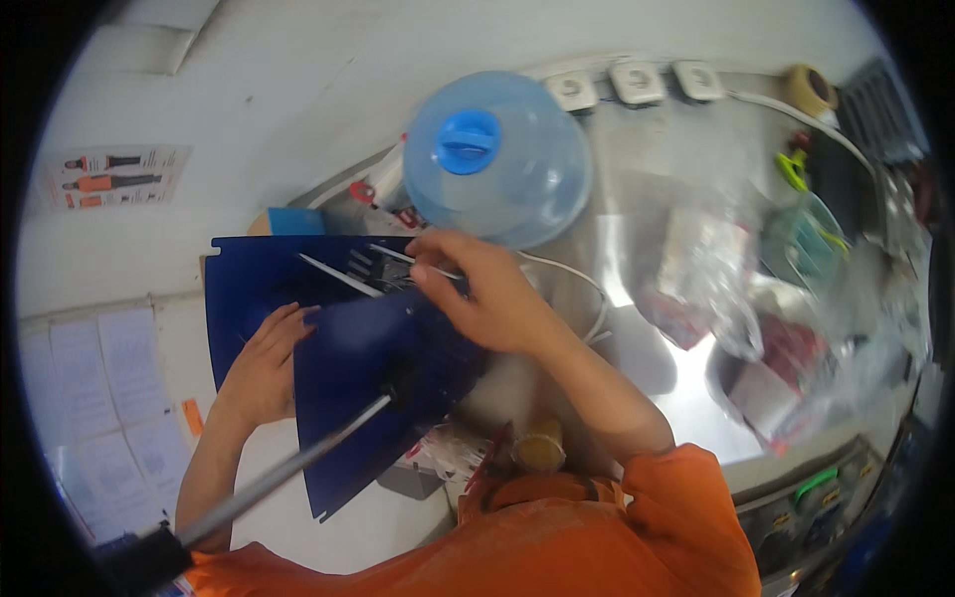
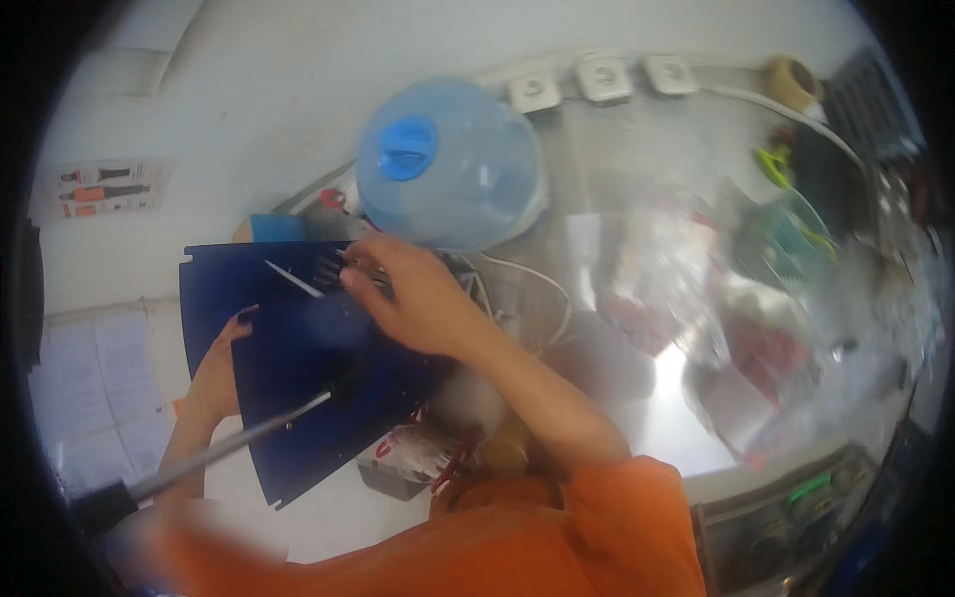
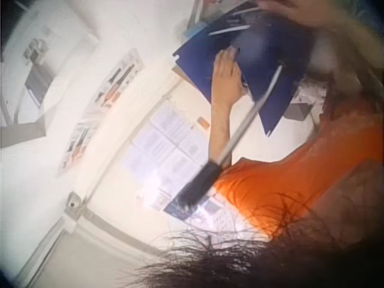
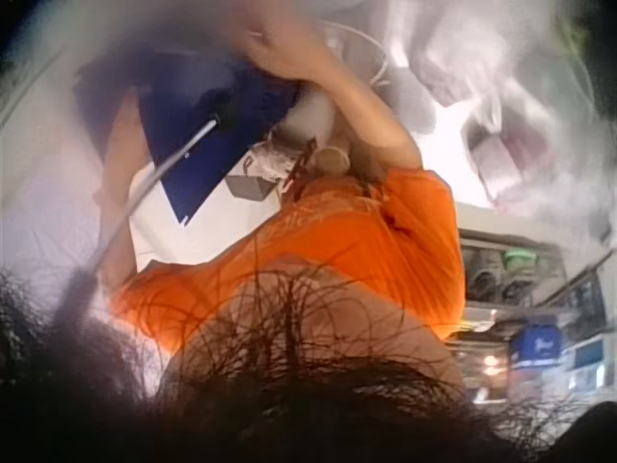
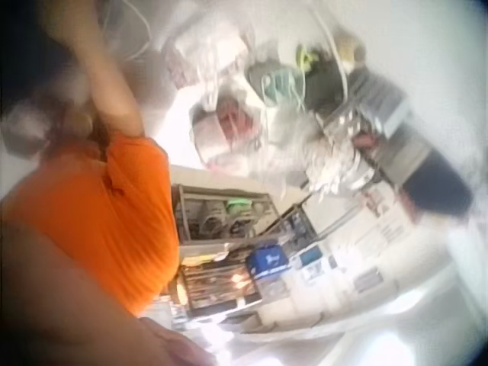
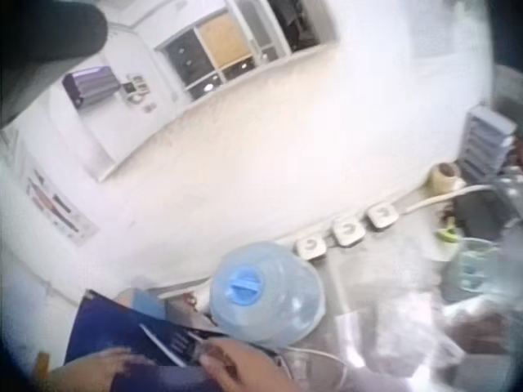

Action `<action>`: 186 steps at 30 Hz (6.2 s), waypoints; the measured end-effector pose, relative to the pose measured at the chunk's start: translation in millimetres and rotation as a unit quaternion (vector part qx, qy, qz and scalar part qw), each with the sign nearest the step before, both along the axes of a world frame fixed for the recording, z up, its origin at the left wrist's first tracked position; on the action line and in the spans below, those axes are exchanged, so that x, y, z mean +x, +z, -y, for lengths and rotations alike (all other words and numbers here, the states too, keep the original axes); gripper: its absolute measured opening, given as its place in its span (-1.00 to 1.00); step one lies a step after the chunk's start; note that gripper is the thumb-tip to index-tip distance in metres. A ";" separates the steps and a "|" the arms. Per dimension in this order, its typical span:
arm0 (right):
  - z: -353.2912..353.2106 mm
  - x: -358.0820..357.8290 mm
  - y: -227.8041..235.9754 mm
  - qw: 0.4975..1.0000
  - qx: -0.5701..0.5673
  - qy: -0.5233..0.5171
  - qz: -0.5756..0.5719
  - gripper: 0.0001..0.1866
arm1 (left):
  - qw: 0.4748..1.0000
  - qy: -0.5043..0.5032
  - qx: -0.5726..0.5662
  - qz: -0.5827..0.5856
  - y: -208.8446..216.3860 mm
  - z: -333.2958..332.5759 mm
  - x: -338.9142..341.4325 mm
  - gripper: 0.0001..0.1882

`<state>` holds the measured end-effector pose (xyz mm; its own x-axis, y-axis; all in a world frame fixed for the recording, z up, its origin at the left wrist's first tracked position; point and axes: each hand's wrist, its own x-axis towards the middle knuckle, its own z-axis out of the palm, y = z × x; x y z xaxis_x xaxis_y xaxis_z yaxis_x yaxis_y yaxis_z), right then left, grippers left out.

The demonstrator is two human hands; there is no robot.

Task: The person repeatedly handles a blue plastic machine part, inserting and removing a clear plastic sheet and adjusting internal components. The person rotates the part to access different sides and continues the insertion and removal cycle throughout the clip.

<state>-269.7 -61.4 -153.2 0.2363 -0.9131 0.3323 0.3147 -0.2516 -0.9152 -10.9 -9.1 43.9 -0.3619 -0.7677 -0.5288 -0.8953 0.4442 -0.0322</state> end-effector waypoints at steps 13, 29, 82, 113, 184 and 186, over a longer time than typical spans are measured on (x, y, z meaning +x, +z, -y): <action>7.6 -3.4 -80.6 0.930 0.176 0.323 0.007 -0.71 | 0.959 0.276 -0.005 0.056 -4.2 24.6 -51.6 -0.48; 41.8 86.4 -71.0 0.961 0.054 0.269 -0.013 -0.77 | 0.990 0.118 0.024 0.069 -67.0 74.9 -47.1 -0.71; 75.5 123.4 -45.5 0.921 0.114 0.362 -0.094 -0.69 | 0.939 0.189 -0.217 -0.190 -95.6 45.7 -36.8 -0.65; 77.3 125.9 -56.7 0.894 0.207 0.383 -0.109 -0.65 | 0.970 0.180 0.162 0.023 -26.5 40.1 -29.1 0.01; 55.6 141.6 96.7 0.743 -0.187 0.343 -0.544 -0.01 | 0.664 0.208 -0.415 -0.586 -93.5 -70.1 30.2 -0.36; 48.8 136.0 100.1 0.772 -0.132 0.336 -0.524 0.07 | 0.552 0.383 -0.394 -0.627 -117.0 -111.3 25.9 -0.54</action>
